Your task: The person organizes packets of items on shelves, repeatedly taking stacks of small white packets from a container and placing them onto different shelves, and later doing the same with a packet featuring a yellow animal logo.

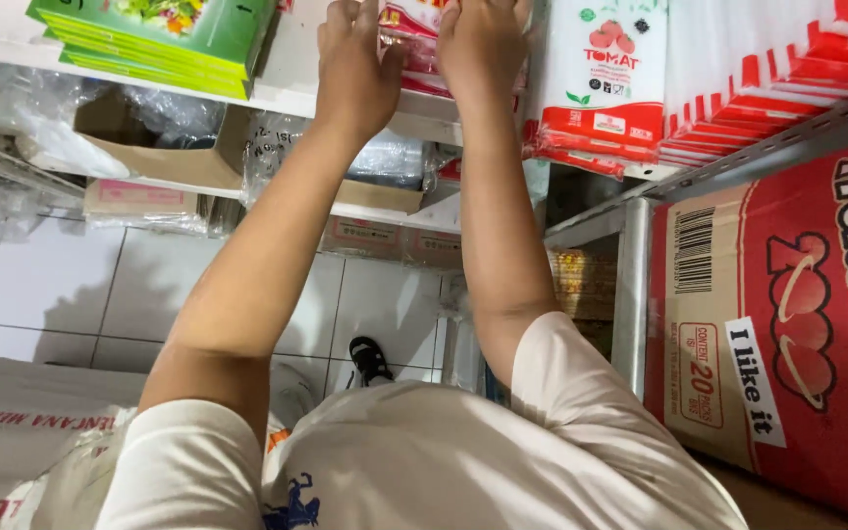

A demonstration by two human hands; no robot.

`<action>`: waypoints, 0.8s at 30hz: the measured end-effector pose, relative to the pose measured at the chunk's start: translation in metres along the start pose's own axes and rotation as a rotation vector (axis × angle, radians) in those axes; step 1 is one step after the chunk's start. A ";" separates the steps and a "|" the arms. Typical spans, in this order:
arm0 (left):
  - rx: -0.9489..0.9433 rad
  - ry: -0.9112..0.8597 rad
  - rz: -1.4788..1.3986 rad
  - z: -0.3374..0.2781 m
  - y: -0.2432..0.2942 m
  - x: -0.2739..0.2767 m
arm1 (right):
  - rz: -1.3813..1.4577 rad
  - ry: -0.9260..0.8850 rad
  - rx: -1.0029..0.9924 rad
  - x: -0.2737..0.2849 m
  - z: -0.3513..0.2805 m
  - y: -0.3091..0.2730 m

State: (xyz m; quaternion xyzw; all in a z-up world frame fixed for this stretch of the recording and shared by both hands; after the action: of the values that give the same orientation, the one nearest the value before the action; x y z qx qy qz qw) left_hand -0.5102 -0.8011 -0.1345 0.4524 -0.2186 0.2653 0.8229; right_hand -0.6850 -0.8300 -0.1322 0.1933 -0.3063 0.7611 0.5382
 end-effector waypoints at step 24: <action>0.163 0.647 0.771 -0.469 0.137 0.509 | 1.992 -0.911 0.499 0.149 -0.155 -0.554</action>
State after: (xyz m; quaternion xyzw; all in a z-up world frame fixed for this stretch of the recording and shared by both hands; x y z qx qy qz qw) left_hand -0.1522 -0.2140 0.0252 0.2963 -0.0823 0.6923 0.6528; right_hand -0.2121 -0.4917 -0.0104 0.2248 -0.3313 0.7502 -0.5262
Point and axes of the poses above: each hand's wrist, its own z-axis towards the middle knuckle, its own x-axis out of the back of the hand, y = z × x, the point moved 3 cm from there along z, towards the middle knuckle, and after that the axes turned 3 degrees about -y, right-handed, at the moved point
